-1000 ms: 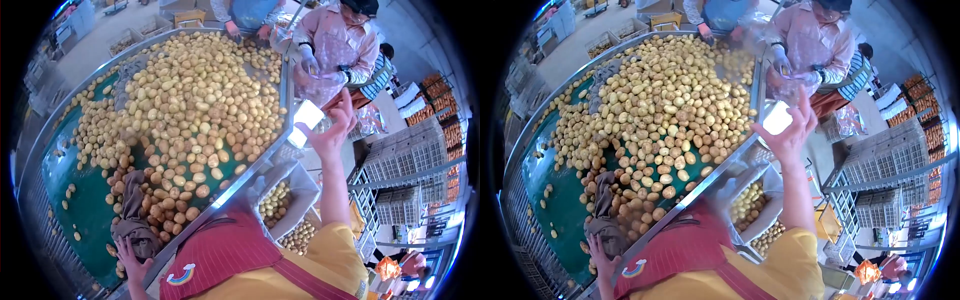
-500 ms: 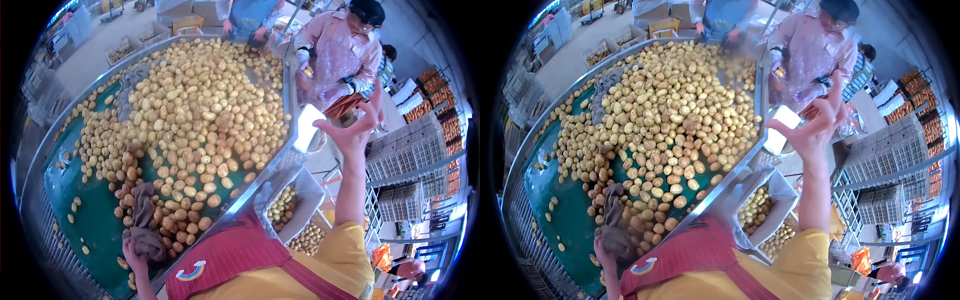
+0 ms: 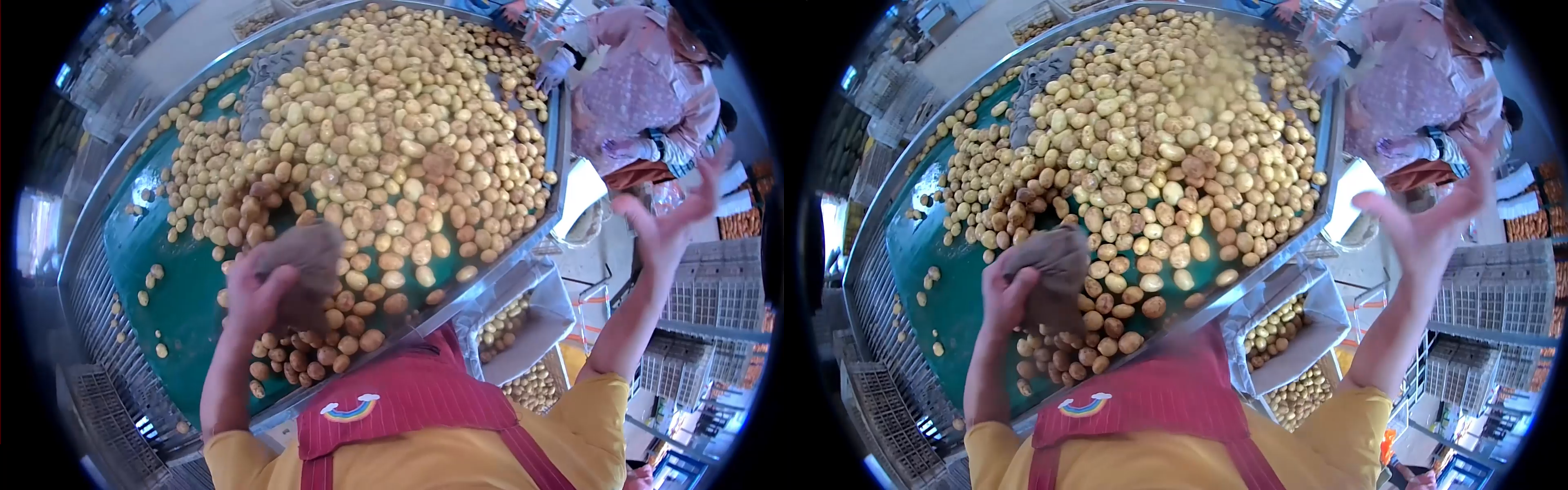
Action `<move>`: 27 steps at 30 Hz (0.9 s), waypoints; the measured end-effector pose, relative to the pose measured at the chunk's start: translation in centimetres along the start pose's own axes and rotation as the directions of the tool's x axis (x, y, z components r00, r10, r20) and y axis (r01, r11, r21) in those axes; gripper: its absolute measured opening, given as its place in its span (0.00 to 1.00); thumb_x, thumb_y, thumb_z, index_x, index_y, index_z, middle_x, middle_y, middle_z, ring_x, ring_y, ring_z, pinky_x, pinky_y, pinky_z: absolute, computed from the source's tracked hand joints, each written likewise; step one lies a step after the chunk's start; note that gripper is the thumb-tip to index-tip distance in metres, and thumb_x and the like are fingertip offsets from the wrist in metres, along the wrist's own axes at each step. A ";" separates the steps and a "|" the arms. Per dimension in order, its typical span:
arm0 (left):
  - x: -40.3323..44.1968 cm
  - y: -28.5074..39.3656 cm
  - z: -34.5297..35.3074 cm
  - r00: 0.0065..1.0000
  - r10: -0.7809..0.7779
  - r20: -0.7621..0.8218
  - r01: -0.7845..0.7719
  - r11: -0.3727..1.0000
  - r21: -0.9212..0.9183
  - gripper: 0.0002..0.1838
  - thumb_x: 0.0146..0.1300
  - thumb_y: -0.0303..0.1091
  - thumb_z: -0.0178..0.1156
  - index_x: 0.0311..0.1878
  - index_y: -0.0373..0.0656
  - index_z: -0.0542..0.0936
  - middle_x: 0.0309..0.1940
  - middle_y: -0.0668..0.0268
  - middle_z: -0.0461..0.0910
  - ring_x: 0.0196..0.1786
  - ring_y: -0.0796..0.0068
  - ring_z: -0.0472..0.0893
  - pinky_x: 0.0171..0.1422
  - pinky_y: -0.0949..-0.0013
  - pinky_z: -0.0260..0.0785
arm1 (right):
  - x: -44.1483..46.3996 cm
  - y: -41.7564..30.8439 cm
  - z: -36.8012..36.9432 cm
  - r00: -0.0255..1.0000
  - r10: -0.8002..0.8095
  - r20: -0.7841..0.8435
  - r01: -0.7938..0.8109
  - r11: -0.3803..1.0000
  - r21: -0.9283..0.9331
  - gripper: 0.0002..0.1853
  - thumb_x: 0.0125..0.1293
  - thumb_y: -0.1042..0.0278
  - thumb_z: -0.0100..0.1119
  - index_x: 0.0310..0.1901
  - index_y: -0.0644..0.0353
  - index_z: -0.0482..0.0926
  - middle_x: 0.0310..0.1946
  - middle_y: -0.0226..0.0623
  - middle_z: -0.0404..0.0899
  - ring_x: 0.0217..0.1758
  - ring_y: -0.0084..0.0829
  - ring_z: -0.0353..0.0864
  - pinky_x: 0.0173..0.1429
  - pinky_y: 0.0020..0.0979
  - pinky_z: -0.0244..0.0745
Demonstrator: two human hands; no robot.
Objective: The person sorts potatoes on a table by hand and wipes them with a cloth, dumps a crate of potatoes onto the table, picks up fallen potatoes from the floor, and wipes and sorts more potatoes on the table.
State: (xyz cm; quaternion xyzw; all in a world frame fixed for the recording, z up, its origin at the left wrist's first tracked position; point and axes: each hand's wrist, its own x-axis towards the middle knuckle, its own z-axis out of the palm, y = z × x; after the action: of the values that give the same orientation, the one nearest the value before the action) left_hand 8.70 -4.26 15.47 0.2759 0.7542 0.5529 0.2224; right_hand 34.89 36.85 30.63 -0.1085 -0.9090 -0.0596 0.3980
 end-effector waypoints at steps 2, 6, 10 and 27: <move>2.0 1.0 3.8 0.997 0.008 0.074 -0.013 0.997 0.072 0.22 0.60 0.43 0.72 0.50 0.37 0.85 0.40 0.59 0.89 0.41 0.68 0.88 0.49 0.66 0.79 | -2.1 -1.9 2.7 0.923 0.272 0.272 -0.351 0.885 0.306 0.65 0.33 0.32 0.83 0.70 0.64 0.63 0.67 0.42 0.66 0.76 0.39 0.63 0.77 0.43 0.58; 5.7 3.4 9.9 0.901 0.182 0.394 -0.358 0.824 0.440 0.24 0.57 0.50 0.73 0.51 0.47 0.83 0.31 0.62 0.82 0.36 0.63 0.84 0.45 0.62 0.77 | -5.8 -7.2 13.7 0.805 -0.111 0.583 -0.385 0.651 0.655 0.47 0.52 0.42 0.79 0.70 0.55 0.70 0.78 0.47 0.61 0.79 0.50 0.60 0.79 0.46 0.53; 7.0 -4.4 14.9 0.872 0.290 0.396 -0.489 0.562 0.667 0.29 0.50 0.51 0.73 0.55 0.51 0.82 0.35 0.66 0.79 0.39 0.60 0.80 0.47 0.57 0.73 | -10.5 -7.2 22.4 0.769 -0.018 0.638 -0.416 0.745 0.522 0.43 0.58 0.41 0.72 0.73 0.48 0.70 0.79 0.41 0.60 0.82 0.51 0.54 0.79 0.53 0.52; 6.0 -11.7 17.1 0.804 0.446 0.393 -0.571 0.393 0.721 0.27 0.50 0.53 0.66 0.56 0.59 0.83 0.43 0.71 0.77 0.41 0.69 0.76 0.48 0.60 0.66 | -7.5 1.1 38.7 0.892 -0.124 0.435 0.097 0.992 0.084 0.19 0.67 0.51 0.61 0.60 0.29 0.80 0.69 0.25 0.75 0.78 0.42 0.65 0.77 0.59 0.49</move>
State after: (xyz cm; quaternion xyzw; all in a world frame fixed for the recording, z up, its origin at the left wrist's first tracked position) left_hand 13.19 9.12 -0.81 0.5994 0.7814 0.1632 -0.0590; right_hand 12.55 44.33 -1.03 -0.0554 -0.9814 -0.0288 0.1818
